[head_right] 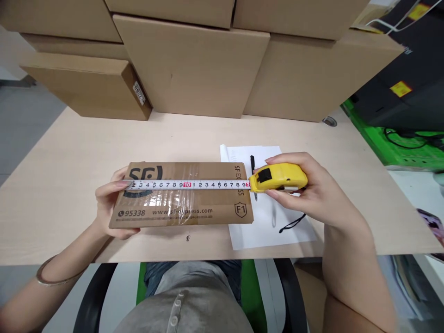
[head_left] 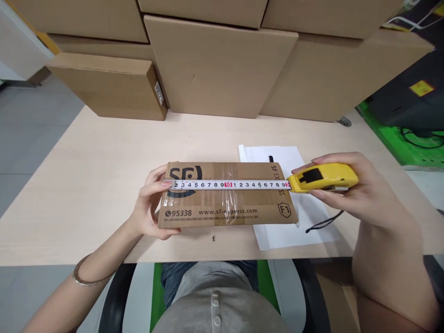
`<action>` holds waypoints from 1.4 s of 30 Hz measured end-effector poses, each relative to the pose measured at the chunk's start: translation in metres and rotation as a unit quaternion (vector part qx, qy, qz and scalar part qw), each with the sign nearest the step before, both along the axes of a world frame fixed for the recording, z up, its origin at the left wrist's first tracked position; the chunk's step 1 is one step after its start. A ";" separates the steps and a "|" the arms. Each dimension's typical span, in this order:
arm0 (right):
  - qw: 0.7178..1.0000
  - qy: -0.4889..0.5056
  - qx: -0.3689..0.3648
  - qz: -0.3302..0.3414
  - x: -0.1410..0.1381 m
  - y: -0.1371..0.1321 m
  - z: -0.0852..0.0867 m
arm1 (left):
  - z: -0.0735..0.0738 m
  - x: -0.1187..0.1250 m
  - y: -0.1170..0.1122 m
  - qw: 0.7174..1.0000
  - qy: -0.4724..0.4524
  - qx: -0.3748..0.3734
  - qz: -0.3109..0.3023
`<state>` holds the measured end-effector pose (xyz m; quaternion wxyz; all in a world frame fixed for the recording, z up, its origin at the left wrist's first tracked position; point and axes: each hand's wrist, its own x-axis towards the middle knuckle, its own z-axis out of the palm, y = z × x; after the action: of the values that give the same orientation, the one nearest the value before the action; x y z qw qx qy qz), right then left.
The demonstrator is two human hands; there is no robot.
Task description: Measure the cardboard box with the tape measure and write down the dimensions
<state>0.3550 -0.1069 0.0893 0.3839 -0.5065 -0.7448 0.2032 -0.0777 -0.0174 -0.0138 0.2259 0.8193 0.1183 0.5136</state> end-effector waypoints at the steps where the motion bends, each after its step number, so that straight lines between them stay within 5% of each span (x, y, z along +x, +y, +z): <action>1: 1.000 0.003 0.002 0.002 0.000 0.001 -0.001 | 0.000 0.000 0.000 1.000 0.002 0.001 -0.002; 21: 1.000 -0.008 0.016 0.001 0.001 0.005 0.006 | -0.006 -0.001 0.001 1.000 0.002 -0.023 -0.006; 32: 0.989 0.053 0.056 0.128 -0.087 0.030 0.032 | -0.001 -0.004 -0.006 0.994 -0.005 -0.107 -0.019; 36: 0.986 0.142 0.080 0.046 -0.087 0.030 0.027 | 0.001 -0.010 -0.014 0.996 -0.008 -0.083 0.014; 42: 0.943 0.313 0.070 -0.092 -0.075 0.031 -0.003 | 0.005 -0.002 -0.051 0.978 -0.037 0.005 0.206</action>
<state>0.2798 -0.0761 0.0865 0.6488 -0.4558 -0.5499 0.2627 -0.0792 -0.0685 -0.0087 0.1148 0.7589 0.2737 0.5796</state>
